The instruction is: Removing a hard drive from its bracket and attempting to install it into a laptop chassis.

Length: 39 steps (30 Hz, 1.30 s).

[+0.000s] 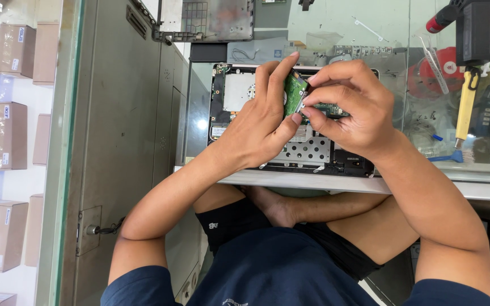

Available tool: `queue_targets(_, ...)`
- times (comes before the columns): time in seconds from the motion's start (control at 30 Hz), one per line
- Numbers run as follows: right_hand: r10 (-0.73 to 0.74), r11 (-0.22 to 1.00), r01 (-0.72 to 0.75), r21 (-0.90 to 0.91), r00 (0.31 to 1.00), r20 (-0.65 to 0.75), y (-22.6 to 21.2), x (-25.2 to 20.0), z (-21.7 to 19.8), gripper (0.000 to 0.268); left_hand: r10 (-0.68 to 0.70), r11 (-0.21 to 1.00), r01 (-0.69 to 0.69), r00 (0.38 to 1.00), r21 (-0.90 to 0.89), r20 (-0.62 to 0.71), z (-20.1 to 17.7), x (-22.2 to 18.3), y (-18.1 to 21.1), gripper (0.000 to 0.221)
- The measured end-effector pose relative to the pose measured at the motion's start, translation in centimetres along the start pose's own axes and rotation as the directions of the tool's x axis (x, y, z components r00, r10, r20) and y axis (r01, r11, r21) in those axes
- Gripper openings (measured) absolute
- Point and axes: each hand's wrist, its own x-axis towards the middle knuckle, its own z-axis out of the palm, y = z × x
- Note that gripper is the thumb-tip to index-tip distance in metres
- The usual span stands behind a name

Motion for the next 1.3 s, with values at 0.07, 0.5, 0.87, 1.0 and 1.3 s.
queue_targets(0.07,0.006,1.000,-0.006,0.008,1.000,0.011,0.1,0.0,0.0,0.015,-0.007,1.000,0.008,1.000,-0.006,0.004,0.1,0.1,-0.1,0.071)
queue_targets(0.5,0.172,0.961,-0.143,0.236,0.979,-0.108,3.5,0.6,-4.8,0.018,-0.027,0.998,0.028,0.999,-0.056,0.020,-1.4,1.5,-1.4,0.073)
queue_targets(0.87,0.468,0.746,-0.377,-0.549,0.883,0.028,11.1,-1.9,-8.2,0.011,0.003,0.931,-0.002,1.000,-0.366,0.001,-1.3,6.1,-2.1,0.071)
queue_targets(1.0,0.461,0.713,-0.365,-0.598,0.887,0.008,12.4,-2.5,-8.0,0.005,-0.031,0.898,0.045,0.999,-0.438,0.040,-0.5,5.9,-3.3,0.072)
queue_targets(1.3,0.563,0.655,-0.437,-0.616,0.826,0.012,13.0,-2.8,-8.7,0.008,0.054,0.965,-0.060,0.998,-0.254,-0.028,0.6,6.1,-4.9,0.074)
